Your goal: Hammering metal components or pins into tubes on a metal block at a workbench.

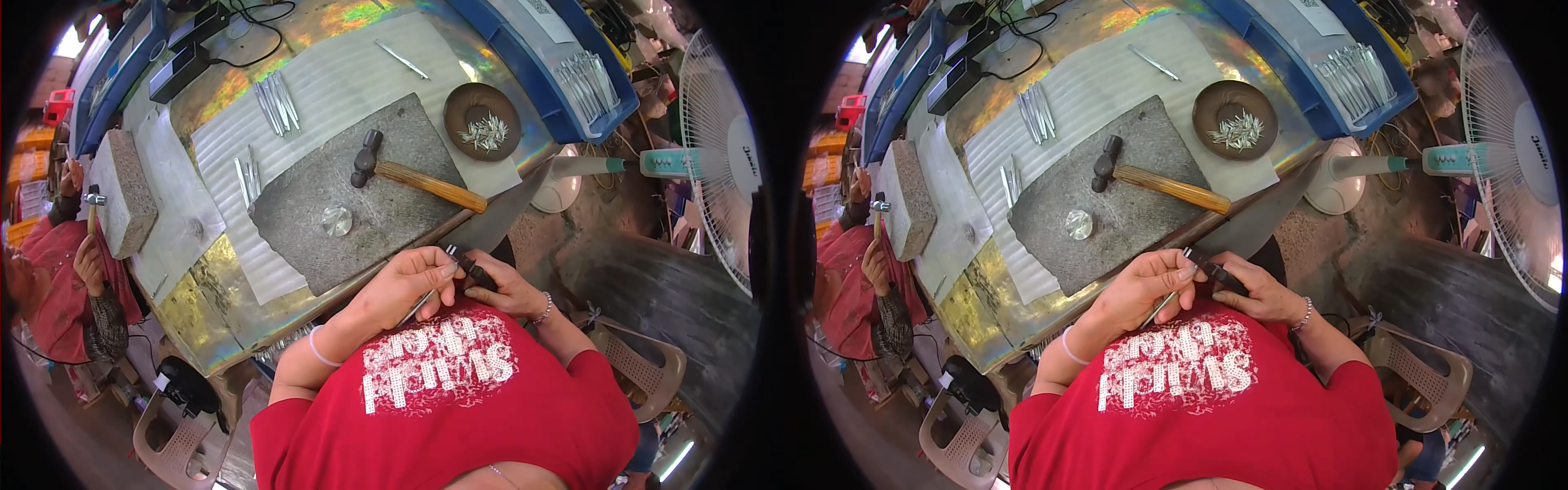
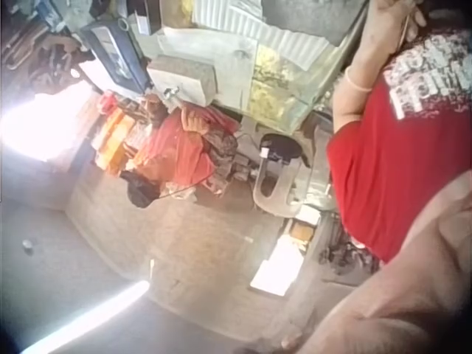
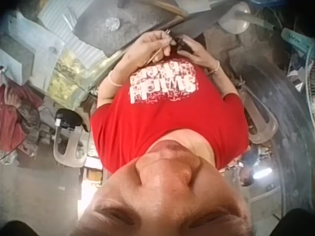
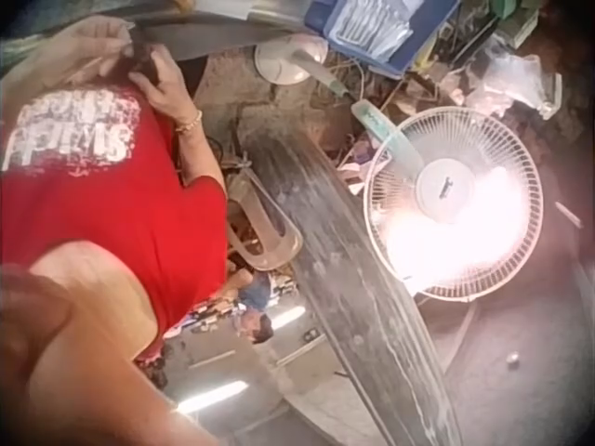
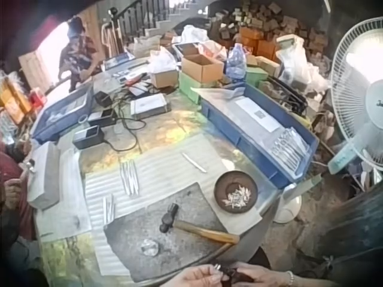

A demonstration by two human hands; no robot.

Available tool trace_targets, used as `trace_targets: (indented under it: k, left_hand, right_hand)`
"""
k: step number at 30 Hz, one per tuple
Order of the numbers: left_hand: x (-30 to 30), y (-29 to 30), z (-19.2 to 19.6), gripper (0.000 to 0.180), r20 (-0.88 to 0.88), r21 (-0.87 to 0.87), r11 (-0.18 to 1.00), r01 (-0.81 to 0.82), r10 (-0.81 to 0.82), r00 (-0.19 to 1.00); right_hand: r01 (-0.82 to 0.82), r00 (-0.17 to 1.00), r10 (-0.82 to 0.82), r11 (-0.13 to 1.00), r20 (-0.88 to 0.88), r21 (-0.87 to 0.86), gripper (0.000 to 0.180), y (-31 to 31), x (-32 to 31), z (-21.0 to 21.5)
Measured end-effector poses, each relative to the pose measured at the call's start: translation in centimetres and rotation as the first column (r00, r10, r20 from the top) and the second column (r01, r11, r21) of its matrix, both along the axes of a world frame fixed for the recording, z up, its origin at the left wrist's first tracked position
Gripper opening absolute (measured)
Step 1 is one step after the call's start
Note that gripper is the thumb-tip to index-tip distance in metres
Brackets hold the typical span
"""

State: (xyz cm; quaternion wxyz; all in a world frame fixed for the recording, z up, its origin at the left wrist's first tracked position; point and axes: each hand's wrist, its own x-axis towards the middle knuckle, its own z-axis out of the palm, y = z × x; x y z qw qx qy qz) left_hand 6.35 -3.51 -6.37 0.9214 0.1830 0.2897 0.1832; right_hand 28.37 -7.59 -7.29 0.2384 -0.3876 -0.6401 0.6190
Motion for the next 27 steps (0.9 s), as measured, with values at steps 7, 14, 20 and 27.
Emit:
trace_targets:
  k: [7,14,20,27]
  left_hand:
    - [0.4,-0.2,-1.2,0.021,-0.066,0.013,0.999,0.032,-0.031,0.997]
    - [0.8,-0.7,-1.4,0.023,-0.073,0.056,0.996,0.067,-0.062,0.995]
    - [0.7,-0.8,-1.9,0.021,-0.099,0.037,0.997,0.074,-0.07,0.993]
    - [0.9,-0.7,-2.3,0.022,-0.083,0.016,0.997,0.072,-0.071,0.994]
  right_hand:
    - [0.161,0.987,-0.157,0.961,0.036,-0.225,0.02,-2.3,-0.2,-1.9]
    - [0.097,0.99,-0.095,0.995,0.105,-0.013,0.03,-2.4,0.2,-2.3]
    - [0.093,0.99,-0.091,0.995,0.103,-0.017,0.033,-2.7,0.2,-2.8]
    - [0.276,0.952,-0.222,0.92,0.213,-0.277,0.036,-4.1,-0.7,-2.8]
